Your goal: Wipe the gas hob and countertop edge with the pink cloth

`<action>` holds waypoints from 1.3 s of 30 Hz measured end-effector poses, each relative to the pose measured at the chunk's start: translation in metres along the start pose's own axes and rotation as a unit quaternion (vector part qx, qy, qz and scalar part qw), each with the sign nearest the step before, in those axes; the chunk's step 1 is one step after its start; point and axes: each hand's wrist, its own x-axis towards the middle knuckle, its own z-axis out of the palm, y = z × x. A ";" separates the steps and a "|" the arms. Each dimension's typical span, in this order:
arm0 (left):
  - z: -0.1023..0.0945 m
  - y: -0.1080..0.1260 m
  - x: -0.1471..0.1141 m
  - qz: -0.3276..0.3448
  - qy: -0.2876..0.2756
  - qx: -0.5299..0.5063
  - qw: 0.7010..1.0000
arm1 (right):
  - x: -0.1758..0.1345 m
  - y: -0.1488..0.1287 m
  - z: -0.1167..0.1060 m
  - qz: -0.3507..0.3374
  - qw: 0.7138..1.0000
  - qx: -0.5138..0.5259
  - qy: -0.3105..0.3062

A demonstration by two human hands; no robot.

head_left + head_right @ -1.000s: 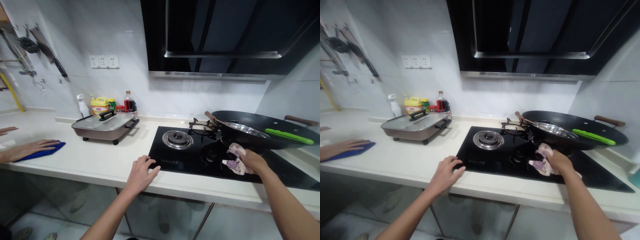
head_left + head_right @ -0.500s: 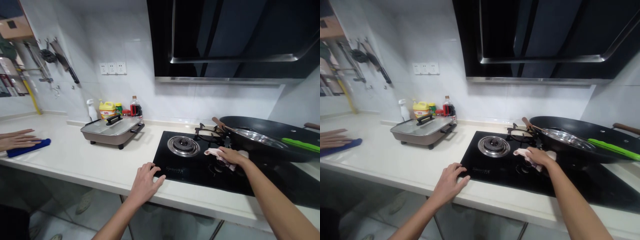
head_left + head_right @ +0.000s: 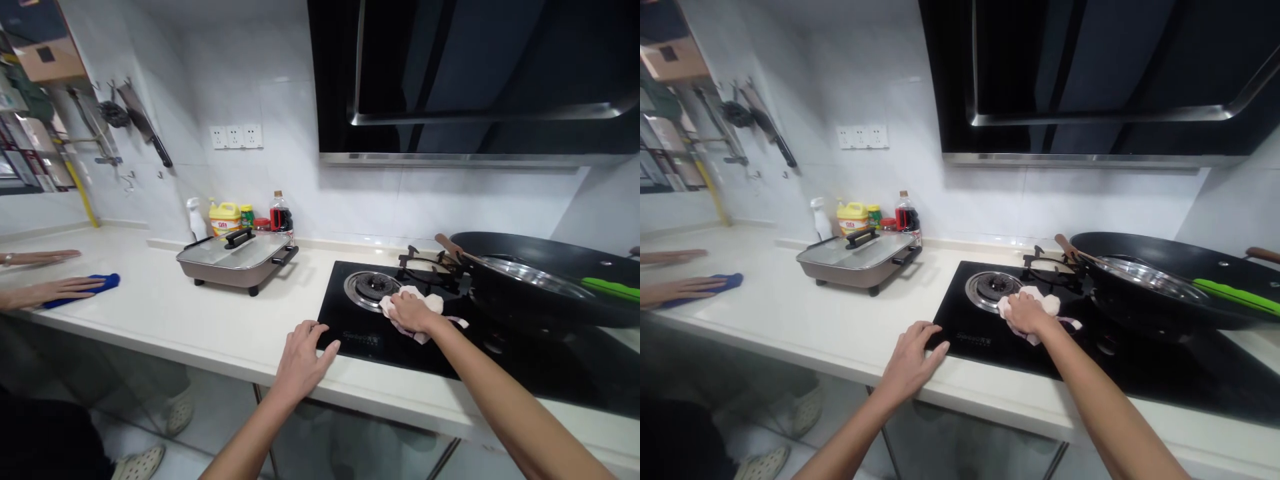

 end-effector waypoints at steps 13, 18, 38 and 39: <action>0.004 -0.010 0.003 -0.043 0.044 -0.022 0.998 | -0.052 -0.169 -0.001 -0.200 0.974 0.064 0.090; 0.004 -0.015 0.003 -0.062 0.045 -0.040 0.996 | -0.062 -0.185 -0.002 -0.222 0.963 0.100 0.113; 0.004 -0.010 0.004 -0.098 0.029 -0.070 0.992 | -0.084 -0.090 0.002 -0.124 0.854 0.485 0.142; 0.003 -0.010 0.004 -0.099 0.027 -0.070 0.992 | -0.077 -0.083 0.000 -0.106 0.854 0.485 0.155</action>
